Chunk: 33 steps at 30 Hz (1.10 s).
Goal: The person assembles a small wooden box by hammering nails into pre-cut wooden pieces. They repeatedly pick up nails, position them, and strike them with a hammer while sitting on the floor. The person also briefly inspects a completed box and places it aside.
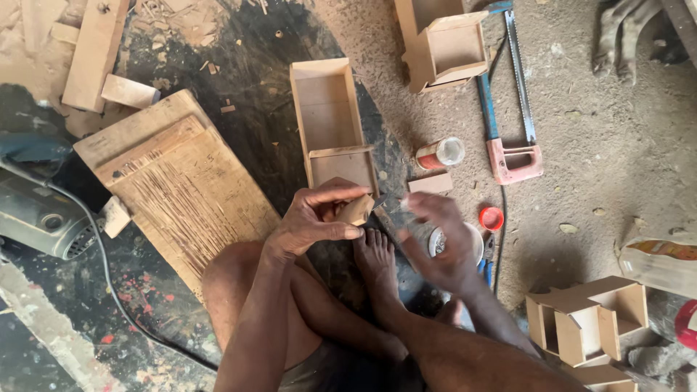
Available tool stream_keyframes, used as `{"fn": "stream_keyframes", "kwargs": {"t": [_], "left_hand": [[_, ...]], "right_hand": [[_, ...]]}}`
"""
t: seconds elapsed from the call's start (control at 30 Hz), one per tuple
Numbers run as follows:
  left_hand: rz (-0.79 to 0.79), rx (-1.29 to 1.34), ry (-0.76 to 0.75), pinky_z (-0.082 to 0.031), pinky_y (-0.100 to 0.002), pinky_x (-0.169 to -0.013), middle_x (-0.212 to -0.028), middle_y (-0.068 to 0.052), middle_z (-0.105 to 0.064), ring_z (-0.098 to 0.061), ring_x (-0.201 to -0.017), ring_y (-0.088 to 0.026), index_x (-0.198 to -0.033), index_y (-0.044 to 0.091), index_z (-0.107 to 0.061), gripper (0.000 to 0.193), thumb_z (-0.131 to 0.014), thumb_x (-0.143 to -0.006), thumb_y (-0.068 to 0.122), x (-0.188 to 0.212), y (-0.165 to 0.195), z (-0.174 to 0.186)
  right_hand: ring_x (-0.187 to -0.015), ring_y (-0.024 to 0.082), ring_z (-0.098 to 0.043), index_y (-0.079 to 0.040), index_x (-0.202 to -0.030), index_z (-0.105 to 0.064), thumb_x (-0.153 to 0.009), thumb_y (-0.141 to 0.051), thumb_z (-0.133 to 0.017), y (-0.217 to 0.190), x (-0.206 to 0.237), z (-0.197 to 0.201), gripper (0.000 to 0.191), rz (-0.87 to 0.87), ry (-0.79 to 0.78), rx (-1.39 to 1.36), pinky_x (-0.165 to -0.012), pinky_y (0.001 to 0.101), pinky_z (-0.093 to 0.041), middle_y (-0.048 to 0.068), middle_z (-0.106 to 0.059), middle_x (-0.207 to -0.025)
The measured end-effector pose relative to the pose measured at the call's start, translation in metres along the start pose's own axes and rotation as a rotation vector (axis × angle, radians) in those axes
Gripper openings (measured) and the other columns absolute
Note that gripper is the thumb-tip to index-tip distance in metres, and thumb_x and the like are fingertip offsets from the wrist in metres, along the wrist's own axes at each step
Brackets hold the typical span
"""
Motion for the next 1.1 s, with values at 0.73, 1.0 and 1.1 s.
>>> {"fn": "stream_keyframes", "kwargs": {"t": [0.73, 1.0, 1.1], "left_hand": [[-0.019, 0.048, -0.069, -0.055, -0.03, -0.106, -0.129, -0.006, -0.069, -0.066, -0.121, -0.016, -0.132, 0.007, -0.072, 0.063, -0.093, -0.073, 0.008, -0.002, 0.003, -0.008], [-0.024, 0.014, -0.065, -0.056, -0.03, -0.106, -0.13, -0.007, -0.069, -0.066, -0.119, -0.016, -0.131, 0.007, -0.073, 0.062, -0.093, -0.072, 0.008, -0.002, 0.002, -0.008], [-0.021, 0.029, -0.062, -0.057, -0.031, -0.106, -0.13, -0.007, -0.069, -0.067, -0.119, -0.016, -0.131, 0.007, -0.073, 0.061, -0.093, -0.073, 0.009, -0.002, 0.002, -0.008]], "right_hand": [[-0.11, 0.027, -0.063, -0.012, -0.131, -0.064, -0.083, -0.01, -0.082, -0.036, -0.014, -0.024, 0.052, 0.061, -0.071, 0.505, -0.085, 0.0374, -0.057, 0.011, -0.063, -0.131], [-0.112, 0.027, -0.064, -0.007, -0.139, -0.058, -0.089, -0.018, -0.082, -0.032, -0.013, -0.023, 0.057, 0.094, -0.019, 0.54, -0.089, 0.0399, -0.056, 0.013, -0.063, -0.133], [-0.107, 0.026, -0.065, -0.012, -0.139, -0.061, -0.085, -0.02, -0.083, -0.028, -0.012, -0.029, 0.059, 0.051, -0.1, 0.528, -0.088, 0.0404, -0.057, 0.011, -0.066, -0.128]]}}
Point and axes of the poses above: each hand's wrist, its own x-axis away from the middle knuckle, its own z-axis out of the back of the hand, y = z × x, the point moved 10 cm from there along -x, towards the middle knuckle
